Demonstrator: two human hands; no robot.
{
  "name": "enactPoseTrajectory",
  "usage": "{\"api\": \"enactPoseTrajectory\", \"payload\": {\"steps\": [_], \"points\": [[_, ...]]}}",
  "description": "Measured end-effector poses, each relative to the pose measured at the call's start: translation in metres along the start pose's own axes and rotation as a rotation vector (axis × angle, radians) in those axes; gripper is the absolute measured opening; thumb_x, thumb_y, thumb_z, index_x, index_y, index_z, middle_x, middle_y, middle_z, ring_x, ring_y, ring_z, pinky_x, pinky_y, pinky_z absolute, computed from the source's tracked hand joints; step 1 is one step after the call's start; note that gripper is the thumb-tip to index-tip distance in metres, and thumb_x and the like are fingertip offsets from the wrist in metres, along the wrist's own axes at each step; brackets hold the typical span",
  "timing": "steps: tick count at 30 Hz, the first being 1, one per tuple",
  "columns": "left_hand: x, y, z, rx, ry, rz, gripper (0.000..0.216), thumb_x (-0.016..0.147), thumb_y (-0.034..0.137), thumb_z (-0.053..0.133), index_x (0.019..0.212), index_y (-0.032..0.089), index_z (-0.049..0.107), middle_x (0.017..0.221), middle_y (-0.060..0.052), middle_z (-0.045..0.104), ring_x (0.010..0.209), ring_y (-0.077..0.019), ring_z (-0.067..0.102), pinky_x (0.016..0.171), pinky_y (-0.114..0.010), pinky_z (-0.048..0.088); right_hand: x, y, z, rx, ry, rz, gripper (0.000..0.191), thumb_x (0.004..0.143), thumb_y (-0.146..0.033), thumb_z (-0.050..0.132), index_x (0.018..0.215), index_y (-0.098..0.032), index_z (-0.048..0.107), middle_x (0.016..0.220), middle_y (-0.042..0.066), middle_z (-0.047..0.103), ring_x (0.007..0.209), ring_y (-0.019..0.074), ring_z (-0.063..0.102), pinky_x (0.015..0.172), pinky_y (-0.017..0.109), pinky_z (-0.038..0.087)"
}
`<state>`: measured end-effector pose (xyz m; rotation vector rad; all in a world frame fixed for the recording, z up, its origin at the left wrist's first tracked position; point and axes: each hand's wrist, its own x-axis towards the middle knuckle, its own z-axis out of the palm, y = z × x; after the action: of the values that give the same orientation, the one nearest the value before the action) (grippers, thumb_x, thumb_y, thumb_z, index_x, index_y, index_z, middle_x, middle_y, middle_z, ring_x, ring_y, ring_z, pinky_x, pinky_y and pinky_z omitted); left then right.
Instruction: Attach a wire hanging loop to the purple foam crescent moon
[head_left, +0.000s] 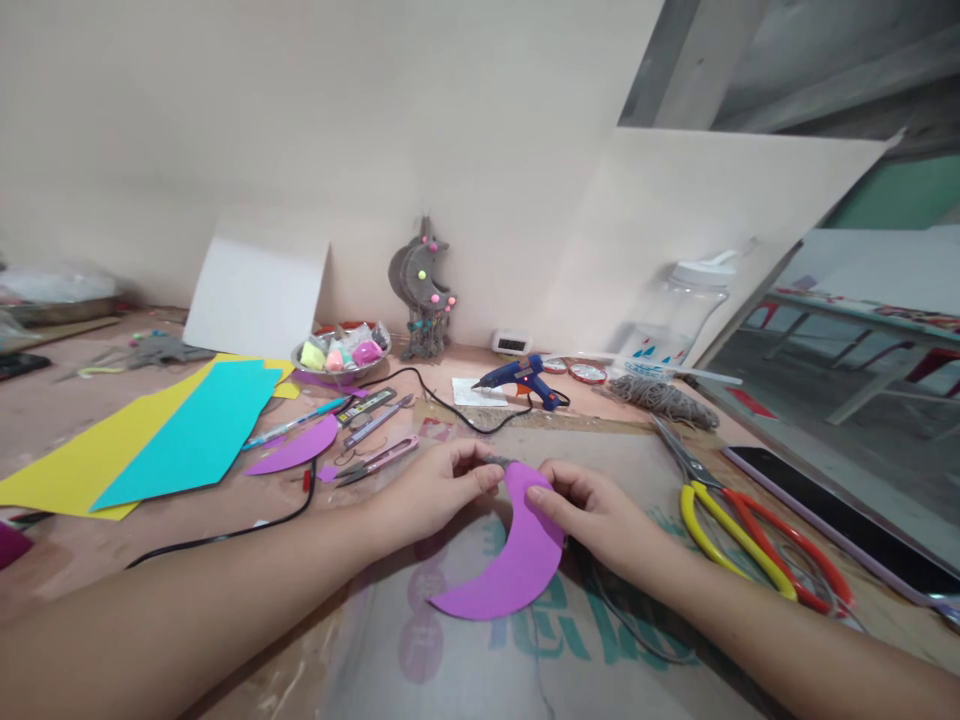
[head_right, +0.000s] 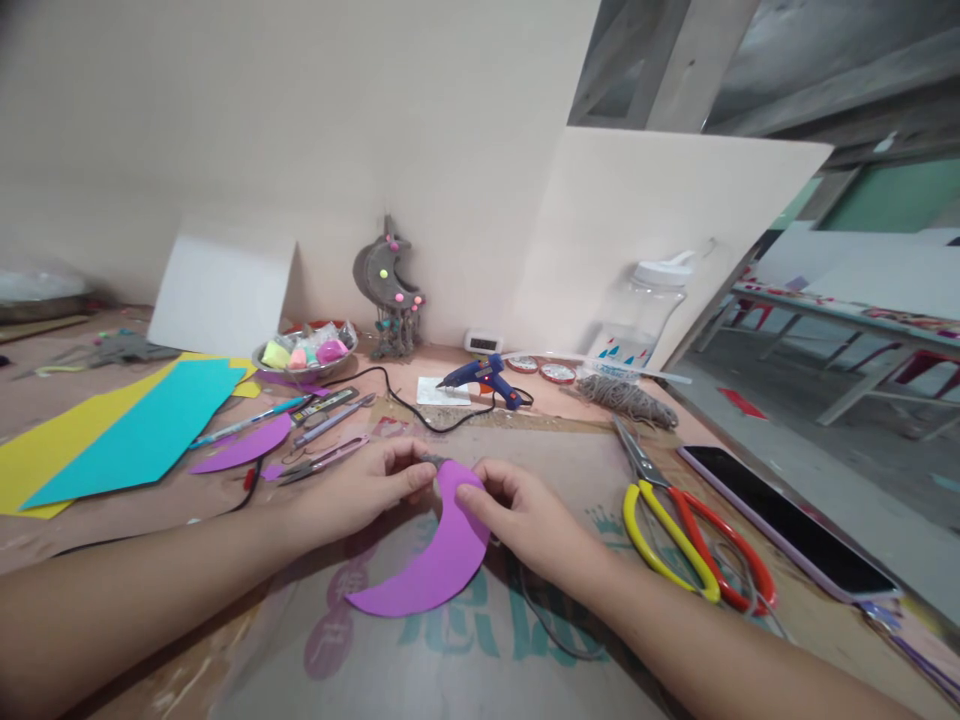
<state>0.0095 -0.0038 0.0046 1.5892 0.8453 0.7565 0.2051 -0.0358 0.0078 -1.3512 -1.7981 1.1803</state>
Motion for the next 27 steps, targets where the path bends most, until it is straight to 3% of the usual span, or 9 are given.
{"api": "enactPoseTrajectory", "payload": {"steps": [6,10,14,16,18,22,24,27], "points": [[-0.001,0.002,0.0,0.0,0.001,0.02,0.025,0.085,0.04,0.05,0.082,0.015,0.051,0.065,0.004,0.047,0.055,-0.0083,0.041,0.051,-0.02,0.031,0.0,0.0,0.0,-0.04,-0.027,-0.081,0.03,0.082,-0.047,0.055,0.078,-0.017,0.054,0.071,-0.001,0.051,0.067,0.013,0.048,0.06,0.024,0.04],[0.002,0.0,-0.001,0.055,0.083,0.065,0.029,0.083,0.043,0.052,0.076,0.016,0.049,0.064,0.003,0.046,0.059,-0.0099,0.042,0.054,-0.021,0.032,0.0,-0.002,-0.005,-0.018,0.003,-0.071,0.027,0.083,-0.045,0.053,0.082,-0.018,0.052,0.072,0.0,0.053,0.065,0.0135,0.05,0.059,0.024,0.042],[0.004,-0.005,-0.001,-0.035,0.103,0.056,0.041,0.084,0.055,0.045,0.069,0.017,0.045,0.057,0.006,0.038,0.05,-0.0087,0.034,0.049,-0.022,0.028,-0.003,-0.008,-0.018,-0.118,0.24,-0.156,0.024,0.082,-0.043,0.055,0.086,-0.02,0.053,0.07,0.001,0.056,0.061,0.0146,0.052,0.055,0.025,0.042],[0.003,-0.005,-0.001,-0.045,0.063,0.029,0.047,0.085,0.059,0.038,0.067,0.017,0.047,0.053,0.005,0.036,0.049,-0.0095,0.034,0.048,-0.022,0.027,-0.006,-0.008,-0.025,-0.289,0.43,-0.284,0.018,0.081,-0.039,0.056,0.081,-0.022,0.051,0.065,0.0,0.054,0.058,0.0143,0.051,0.052,0.025,0.04],[0.002,-0.003,-0.002,-0.046,0.037,0.02,0.052,0.086,0.059,0.034,0.068,0.015,0.053,0.055,0.003,0.039,0.053,-0.0108,0.039,0.05,-0.022,0.03,-0.009,-0.004,-0.029,-0.538,0.516,-0.439,0.014,0.082,-0.033,0.056,0.074,-0.022,0.05,0.06,-0.001,0.051,0.052,0.0128,0.047,0.049,0.025,0.035],[0.0,-0.001,-0.003,-0.001,-0.013,0.05,0.048,0.086,0.056,0.037,0.065,0.015,0.052,0.059,0.001,0.044,0.057,-0.0113,0.042,0.054,-0.022,0.032,-0.013,0.007,-0.025,-1.012,0.299,-0.75,0.007,0.083,-0.021,0.051,0.078,-0.022,0.055,0.059,0.0,0.056,0.051,0.0133,0.046,0.051,0.027,0.03],[0.0,-0.003,-0.004,0.062,-0.024,0.065,0.043,0.085,0.053,0.041,0.062,0.016,0.048,0.059,0.002,0.044,0.056,-0.0108,0.04,0.053,-0.022,0.031,-0.015,0.009,-0.022,-1.134,0.191,-0.872,0.011,0.086,-0.016,0.047,0.085,-0.021,0.056,0.063,0.001,0.058,0.057,0.0147,0.048,0.055,0.028,0.032],[0.0,-0.005,-0.005,0.105,-0.012,0.078,0.04,0.085,0.05,0.044,0.063,0.016,0.046,0.06,0.003,0.043,0.056,-0.0103,0.04,0.053,-0.022,0.03,-0.017,0.007,-0.019,-1.229,0.14,-0.962,0.016,0.089,-0.012,0.041,0.091,-0.018,0.056,0.07,0.004,0.06,0.062,0.0156,0.05,0.06,0.029,0.033]]}}
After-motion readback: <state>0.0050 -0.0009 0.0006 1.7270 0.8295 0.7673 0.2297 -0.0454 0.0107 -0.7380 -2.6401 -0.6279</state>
